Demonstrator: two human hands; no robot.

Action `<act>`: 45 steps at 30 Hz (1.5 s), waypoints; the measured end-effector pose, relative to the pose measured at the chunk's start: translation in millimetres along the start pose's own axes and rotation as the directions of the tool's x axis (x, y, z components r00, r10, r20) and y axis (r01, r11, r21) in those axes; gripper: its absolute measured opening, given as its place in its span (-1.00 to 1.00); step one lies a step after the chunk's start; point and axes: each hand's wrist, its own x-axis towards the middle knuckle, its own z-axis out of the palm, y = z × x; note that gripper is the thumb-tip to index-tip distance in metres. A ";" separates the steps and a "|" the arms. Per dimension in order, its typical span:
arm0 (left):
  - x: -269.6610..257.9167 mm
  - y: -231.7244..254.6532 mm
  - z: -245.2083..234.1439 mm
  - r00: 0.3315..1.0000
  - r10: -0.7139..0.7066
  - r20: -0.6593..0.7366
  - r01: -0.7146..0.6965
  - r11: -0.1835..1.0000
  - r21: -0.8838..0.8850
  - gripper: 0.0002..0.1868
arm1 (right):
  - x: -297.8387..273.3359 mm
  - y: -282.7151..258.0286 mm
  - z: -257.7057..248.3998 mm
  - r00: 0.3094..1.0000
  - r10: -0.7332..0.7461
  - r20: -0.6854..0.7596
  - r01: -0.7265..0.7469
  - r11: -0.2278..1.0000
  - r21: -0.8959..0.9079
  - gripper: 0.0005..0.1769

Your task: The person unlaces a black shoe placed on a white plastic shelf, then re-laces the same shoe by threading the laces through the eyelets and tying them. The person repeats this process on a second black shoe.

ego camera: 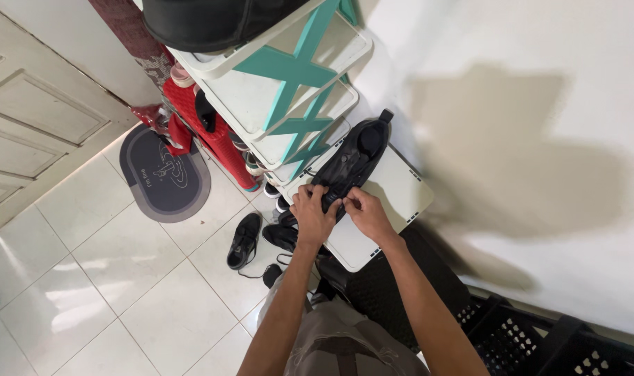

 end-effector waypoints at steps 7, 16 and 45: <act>2.4 0.9 0.5 1.000 0.003 -0.006 -0.003 1.000 0.003 -0.58 | 5.4 15.4 -3.1 0.999 -0.007 0.037 0.008 1.000 -0.006 -0.83; 10.0 -2.2 2.3 1.000 0.009 -0.007 -0.009 0.999 0.043 -0.59 | 7.1 15.3 -5.8 0.998 -0.044 0.044 0.044 0.999 0.003 -0.73; -53.1 19.7 -43.9 0.858 0.086 0.506 0.339 0.646 -0.684 -0.78 | -39.5 -14.2 -54.3 0.969 0.231 -0.092 -0.082 0.647 0.758 -0.70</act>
